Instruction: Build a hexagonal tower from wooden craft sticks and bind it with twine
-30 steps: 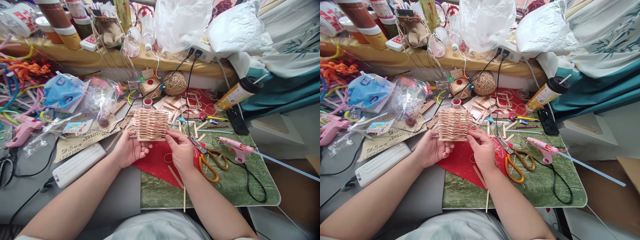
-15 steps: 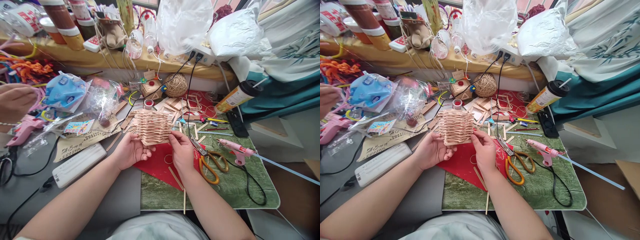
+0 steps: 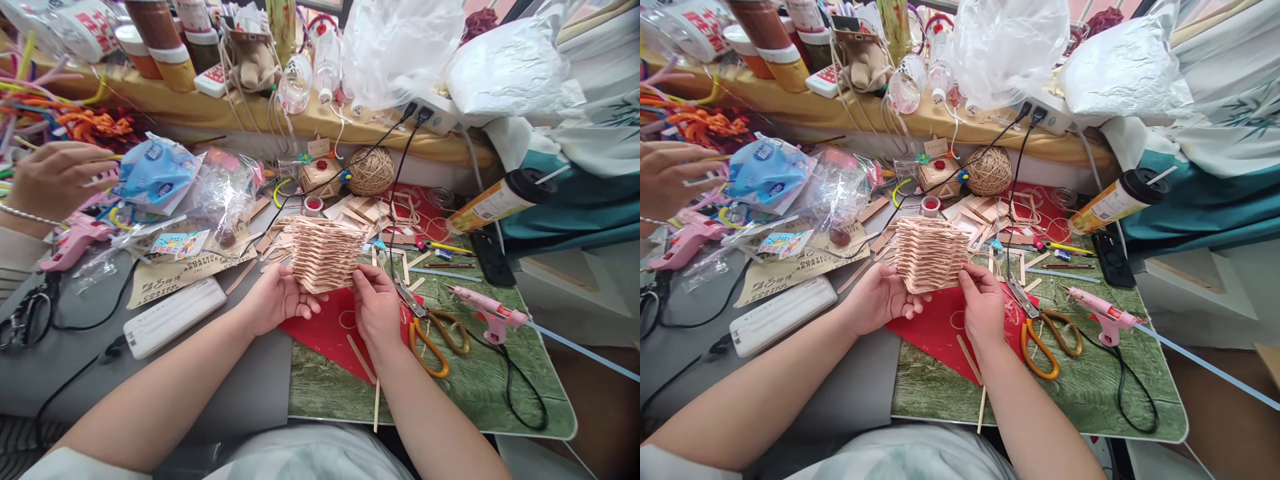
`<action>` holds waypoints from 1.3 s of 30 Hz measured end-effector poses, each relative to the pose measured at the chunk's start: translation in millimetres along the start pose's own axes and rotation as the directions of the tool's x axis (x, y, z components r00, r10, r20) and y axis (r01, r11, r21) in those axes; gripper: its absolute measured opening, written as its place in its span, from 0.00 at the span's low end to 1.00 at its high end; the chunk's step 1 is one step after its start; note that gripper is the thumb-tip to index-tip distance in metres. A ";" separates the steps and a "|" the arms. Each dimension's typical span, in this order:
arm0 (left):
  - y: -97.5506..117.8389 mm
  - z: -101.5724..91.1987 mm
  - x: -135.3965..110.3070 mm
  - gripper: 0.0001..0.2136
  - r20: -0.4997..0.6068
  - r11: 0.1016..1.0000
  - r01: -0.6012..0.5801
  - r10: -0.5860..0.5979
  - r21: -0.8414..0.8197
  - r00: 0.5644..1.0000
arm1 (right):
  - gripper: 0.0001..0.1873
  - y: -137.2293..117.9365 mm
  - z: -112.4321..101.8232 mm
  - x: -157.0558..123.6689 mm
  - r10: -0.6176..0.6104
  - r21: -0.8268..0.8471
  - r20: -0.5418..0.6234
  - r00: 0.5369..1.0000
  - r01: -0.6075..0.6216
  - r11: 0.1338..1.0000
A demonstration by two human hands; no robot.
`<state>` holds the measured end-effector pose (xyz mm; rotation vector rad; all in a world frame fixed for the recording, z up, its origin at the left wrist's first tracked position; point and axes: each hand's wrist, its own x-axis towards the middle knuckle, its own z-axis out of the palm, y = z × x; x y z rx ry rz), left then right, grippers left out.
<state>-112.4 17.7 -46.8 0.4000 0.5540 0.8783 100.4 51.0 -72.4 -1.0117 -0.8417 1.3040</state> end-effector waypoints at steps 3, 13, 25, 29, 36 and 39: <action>0.4 -0.9 -0.3 0.23 0.007 1.000 -0.008 0.008 0.013 1.000 | 0.14 1.2 0.5 1.4 0.018 0.006 -0.001 1.000 -0.018 1.000; -15.2 2.9 4.1 0.14 -0.078 0.919 -0.253 0.288 0.302 0.954 | 0.15 0.3 -3.1 8.9 0.104 0.094 0.077 0.992 -0.111 0.989; -15.3 10.9 -0.6 0.19 0.080 0.714 -0.485 0.521 0.505 0.850 | 0.22 -30.2 10.1 7.4 0.173 0.137 0.179 0.968 -0.199 0.970; -18.0 11.1 -1.5 0.29 0.060 0.609 -0.367 0.464 0.703 0.884 | 0.27 -29.8 -6.0 12.1 0.292 0.165 0.165 0.942 -0.318 0.934; -16.7 13.9 -5.9 0.31 0.099 0.462 -0.276 0.370 0.843 0.924 | 0.32 -40.1 -19.7 19.9 0.444 0.071 0.197 0.874 -0.465 0.883; -19.4 11.1 -9.3 0.49 0.172 0.479 -0.368 0.403 0.797 0.899 | 0.32 -42.3 -21.0 21.1 0.454 0.095 0.201 0.868 -0.478 0.873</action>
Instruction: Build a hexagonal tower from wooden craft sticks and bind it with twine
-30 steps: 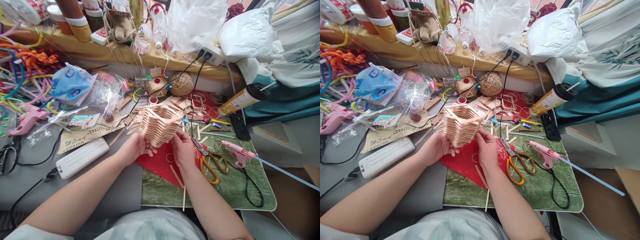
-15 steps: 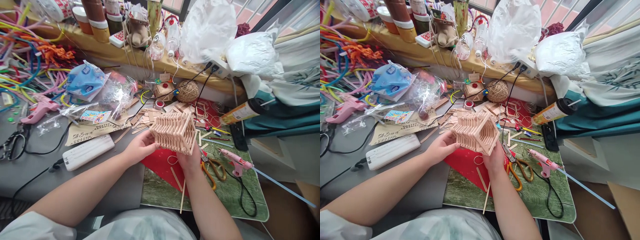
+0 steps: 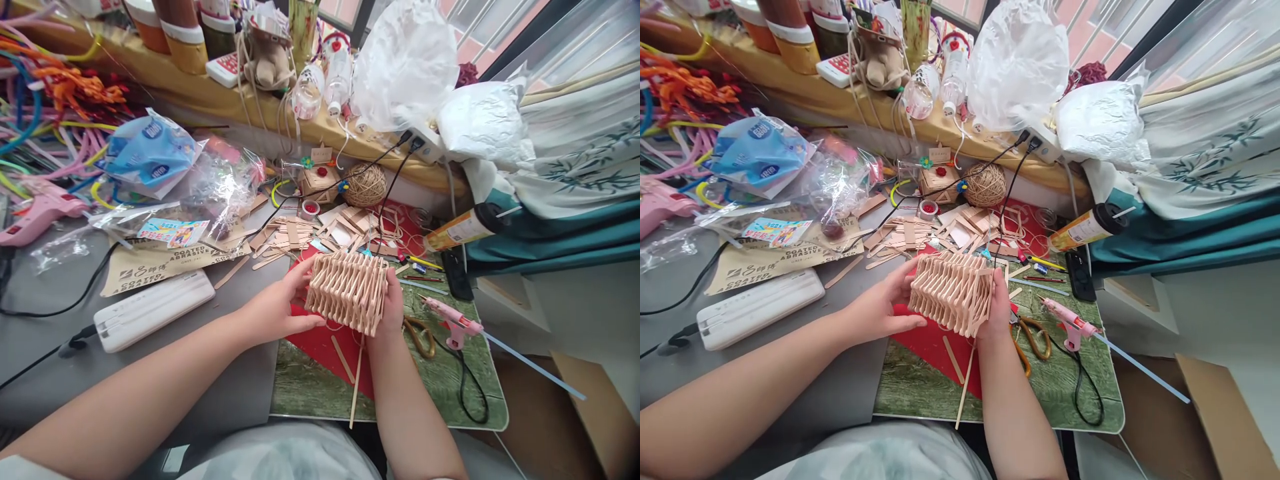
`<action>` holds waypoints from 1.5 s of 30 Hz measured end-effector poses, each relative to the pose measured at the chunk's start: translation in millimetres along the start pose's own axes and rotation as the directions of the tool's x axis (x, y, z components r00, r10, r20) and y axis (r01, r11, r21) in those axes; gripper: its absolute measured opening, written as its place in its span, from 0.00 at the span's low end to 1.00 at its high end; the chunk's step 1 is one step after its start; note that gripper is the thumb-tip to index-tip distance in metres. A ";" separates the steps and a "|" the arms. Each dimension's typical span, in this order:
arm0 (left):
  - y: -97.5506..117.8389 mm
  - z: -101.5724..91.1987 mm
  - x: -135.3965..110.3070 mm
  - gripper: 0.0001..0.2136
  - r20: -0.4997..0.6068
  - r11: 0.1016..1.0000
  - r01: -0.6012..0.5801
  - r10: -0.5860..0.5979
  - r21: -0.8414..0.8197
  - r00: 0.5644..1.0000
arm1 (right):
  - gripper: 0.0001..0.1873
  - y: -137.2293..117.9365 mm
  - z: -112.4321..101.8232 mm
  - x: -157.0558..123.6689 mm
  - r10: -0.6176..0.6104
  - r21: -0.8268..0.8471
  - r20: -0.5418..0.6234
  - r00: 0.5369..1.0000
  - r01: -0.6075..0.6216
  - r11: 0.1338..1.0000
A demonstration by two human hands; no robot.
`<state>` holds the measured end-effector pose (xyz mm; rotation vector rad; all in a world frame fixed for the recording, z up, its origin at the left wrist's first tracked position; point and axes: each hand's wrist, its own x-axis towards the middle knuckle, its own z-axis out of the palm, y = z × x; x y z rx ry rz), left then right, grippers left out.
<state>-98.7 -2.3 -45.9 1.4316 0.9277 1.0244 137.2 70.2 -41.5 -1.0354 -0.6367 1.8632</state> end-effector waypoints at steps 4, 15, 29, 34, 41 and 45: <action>-4.0 -2.0 -7.2 0.43 -0.022 0.991 -0.120 0.122 0.061 0.992 | 0.31 1.8 0.5 0.6 -0.035 0.010 0.001 0.999 0.035 0.999; 5.6 -16.3 -1.3 0.19 -0.002 0.772 -0.473 0.523 0.424 0.852 | 0.28 1.8 13.9 -18.3 -0.147 0.048 0.104 0.984 0.142 0.989; 8.0 -25.8 4.0 0.12 0.026 0.931 -0.231 0.234 0.283 0.972 | 0.29 -17.9 11.0 -21.9 -0.118 -0.151 0.159 0.980 0.143 0.978; 5.5 -23.1 2.8 0.14 0.085 0.933 -0.129 0.107 0.335 0.991 | 0.25 -16.4 -5.2 -30.7 -0.129 -0.157 0.127 0.984 0.148 0.976; 0.4 -26.3 16.8 0.05 0.303 0.843 -0.102 -0.076 0.529 0.950 | 0.24 -10.2 -17.9 -34.2 -0.100 -0.301 0.116 0.988 0.131 0.945; -3.2 -26.8 17.4 0.12 0.155 0.794 0.067 -0.199 0.604 0.968 | 0.25 -11.6 -15.6 -31.0 -0.076 -0.343 0.115 0.990 0.112 0.933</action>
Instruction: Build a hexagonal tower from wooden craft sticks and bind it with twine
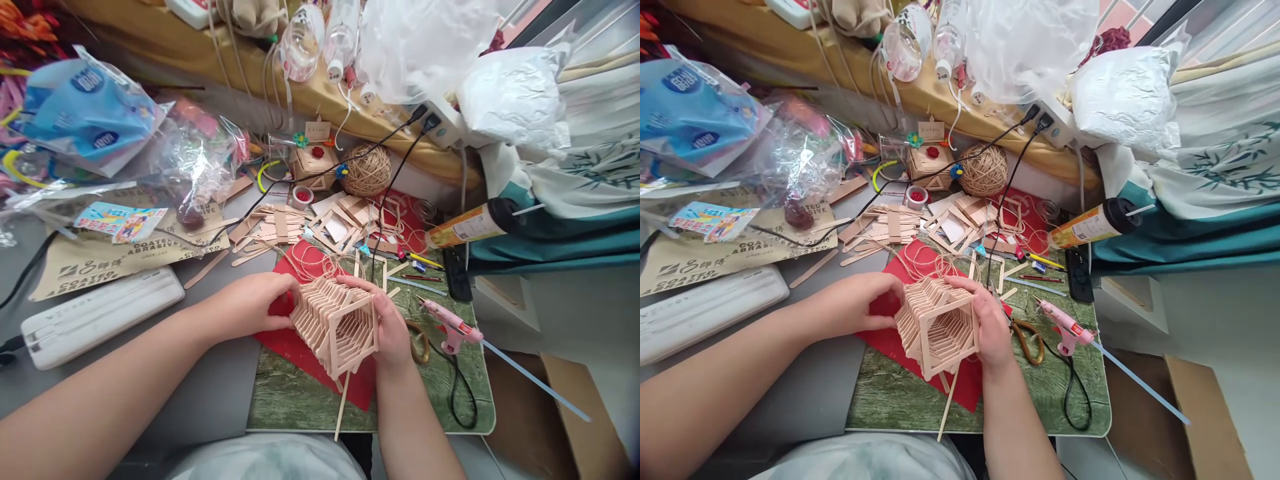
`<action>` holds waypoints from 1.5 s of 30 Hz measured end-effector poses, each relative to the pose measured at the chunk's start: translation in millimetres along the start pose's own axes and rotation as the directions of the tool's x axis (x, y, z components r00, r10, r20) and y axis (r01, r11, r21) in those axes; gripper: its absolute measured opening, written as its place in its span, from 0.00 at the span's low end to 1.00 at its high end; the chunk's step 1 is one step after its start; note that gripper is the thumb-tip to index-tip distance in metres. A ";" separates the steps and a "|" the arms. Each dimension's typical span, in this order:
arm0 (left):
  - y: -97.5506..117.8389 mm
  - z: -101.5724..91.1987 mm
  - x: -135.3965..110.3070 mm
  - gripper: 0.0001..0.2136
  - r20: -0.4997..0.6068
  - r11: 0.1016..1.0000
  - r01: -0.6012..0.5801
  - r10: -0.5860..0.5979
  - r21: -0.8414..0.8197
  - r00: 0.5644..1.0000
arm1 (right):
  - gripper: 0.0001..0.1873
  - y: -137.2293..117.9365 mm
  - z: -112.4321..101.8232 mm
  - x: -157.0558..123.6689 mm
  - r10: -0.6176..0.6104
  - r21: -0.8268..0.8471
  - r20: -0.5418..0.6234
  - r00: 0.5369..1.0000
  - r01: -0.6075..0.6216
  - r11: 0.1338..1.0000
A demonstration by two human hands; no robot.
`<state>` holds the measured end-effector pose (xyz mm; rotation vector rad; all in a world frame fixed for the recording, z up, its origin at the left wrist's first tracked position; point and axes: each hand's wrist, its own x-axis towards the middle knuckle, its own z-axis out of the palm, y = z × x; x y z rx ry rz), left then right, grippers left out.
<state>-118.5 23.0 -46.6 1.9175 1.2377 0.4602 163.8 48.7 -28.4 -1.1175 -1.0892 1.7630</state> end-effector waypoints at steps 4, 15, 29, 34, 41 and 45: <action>-0.8 1.7 -3.1 0.34 -0.044 0.999 0.037 -0.037 0.016 0.998 | 0.25 -6.8 1.2 5.7 0.080 -0.004 0.026 0.996 -0.080 0.997; 7.8 -14.9 -7.6 0.15 -0.028 0.994 -0.091 0.090 -0.055 0.996 | 0.27 -12.6 11.3 15.2 0.138 -0.112 0.124 0.983 -0.124 0.986; 3.0 -14.7 -12.1 0.12 -0.310 0.948 0.131 -0.036 0.290 0.950 | 0.20 -18.7 13.7 44.7 0.270 -0.335 0.185 0.945 -0.198 0.921; 8.0 -24.9 -15.8 0.05 0.008 0.973 -0.084 0.085 0.215 0.996 | 0.20 -23.6 15.3 43.5 0.290 -0.420 0.190 0.938 -0.189 0.887; -9.0 -20.7 -9.7 0.04 0.000 0.987 -0.017 0.017 0.159 1.000 | 0.22 -60.5 25.1 52.3 0.174 -0.673 0.295 0.940 0.075 0.736; -18.0 -16.4 -8.6 0.05 -0.052 0.976 -0.097 0.109 0.193 0.993 | 0.18 -73.2 45.5 58.3 0.175 -0.791 0.429 0.886 0.275 0.547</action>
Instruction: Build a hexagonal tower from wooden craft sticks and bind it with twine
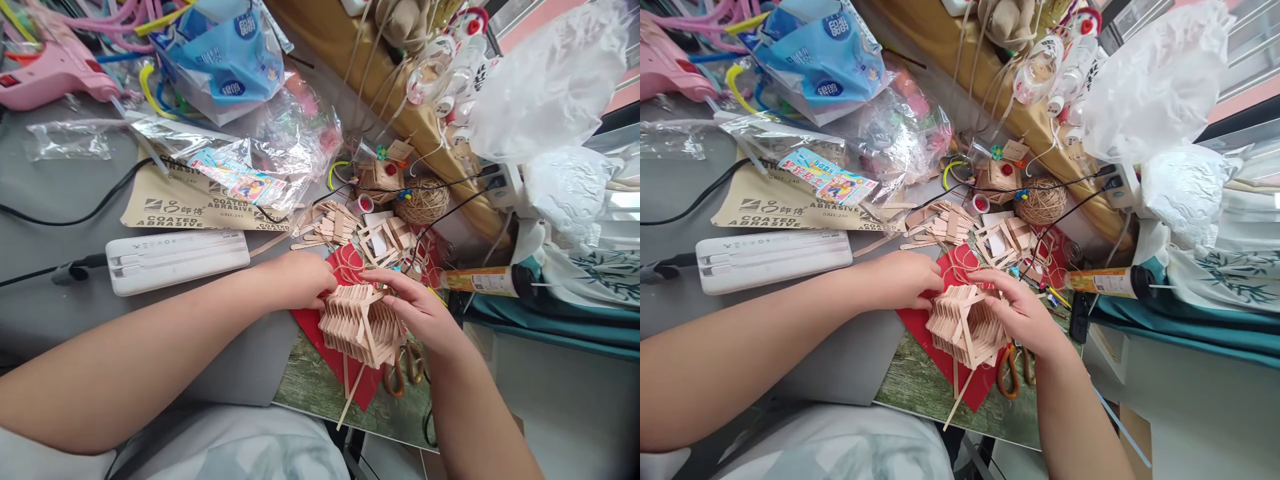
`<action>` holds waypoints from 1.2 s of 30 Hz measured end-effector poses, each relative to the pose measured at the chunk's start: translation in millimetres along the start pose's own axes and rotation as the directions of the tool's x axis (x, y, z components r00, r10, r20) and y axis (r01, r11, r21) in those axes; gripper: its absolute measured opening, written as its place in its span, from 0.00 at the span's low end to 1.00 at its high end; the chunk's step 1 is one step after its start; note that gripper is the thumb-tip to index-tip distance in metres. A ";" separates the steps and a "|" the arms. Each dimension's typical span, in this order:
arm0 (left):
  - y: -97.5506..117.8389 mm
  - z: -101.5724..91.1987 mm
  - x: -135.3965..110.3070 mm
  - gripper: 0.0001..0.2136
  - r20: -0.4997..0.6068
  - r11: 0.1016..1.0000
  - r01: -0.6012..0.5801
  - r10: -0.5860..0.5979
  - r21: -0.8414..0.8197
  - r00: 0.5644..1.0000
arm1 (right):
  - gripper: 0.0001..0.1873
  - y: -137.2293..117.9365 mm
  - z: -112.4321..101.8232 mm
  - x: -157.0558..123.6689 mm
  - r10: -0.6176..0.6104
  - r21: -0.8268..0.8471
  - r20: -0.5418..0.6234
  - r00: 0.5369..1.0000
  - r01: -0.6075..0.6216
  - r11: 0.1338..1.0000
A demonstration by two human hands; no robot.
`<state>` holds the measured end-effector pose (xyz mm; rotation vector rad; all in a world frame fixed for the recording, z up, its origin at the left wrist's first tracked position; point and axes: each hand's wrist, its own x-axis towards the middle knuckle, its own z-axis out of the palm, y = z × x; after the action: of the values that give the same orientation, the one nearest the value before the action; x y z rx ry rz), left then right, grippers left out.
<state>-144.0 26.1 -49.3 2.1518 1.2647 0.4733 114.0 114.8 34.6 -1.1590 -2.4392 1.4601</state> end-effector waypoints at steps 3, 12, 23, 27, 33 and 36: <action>-3.9 1.4 1.1 0.04 -0.005 0.998 -0.051 0.051 0.031 0.999 | 0.17 -16.3 10.1 11.4 0.004 -0.232 0.024 1.000 0.002 0.973; -4.4 -2.0 5.8 0.05 0.048 0.996 -0.076 0.073 0.046 0.996 | 0.17 -6.6 31.3 18.5 -0.071 -0.492 0.041 0.997 0.082 0.867; -4.8 -0.2 3.9 0.04 0.067 0.999 -0.044 0.042 0.023 0.997 | 0.38 -36.1 35.7 -35.6 -0.394 -0.613 0.014 0.919 0.319 0.723; 0.9 3.0 -0.1 0.16 0.030 0.995 -0.076 0.074 0.071 0.997 | 0.47 -40.5 61.3 -56.4 -0.169 -0.709 0.021 0.985 0.134 0.692; 6.2 14.2 0.8 0.22 0.012 0.983 -0.110 0.109 0.150 0.994 | 0.45 -17.3 86.8 -50.4 -0.221 -0.713 -0.026 0.975 0.137 0.688; 4.0 17.2 1.5 0.22 -0.020 0.982 -0.133 0.137 0.137 0.990 | 0.44 -15.0 90.1 -49.1 -0.257 -0.726 -0.034 0.966 0.153 0.670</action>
<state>-130.8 20.7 -59.8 2.3634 1.2023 0.4893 103.1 14.2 12.0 -0.9484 -2.9980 0.2974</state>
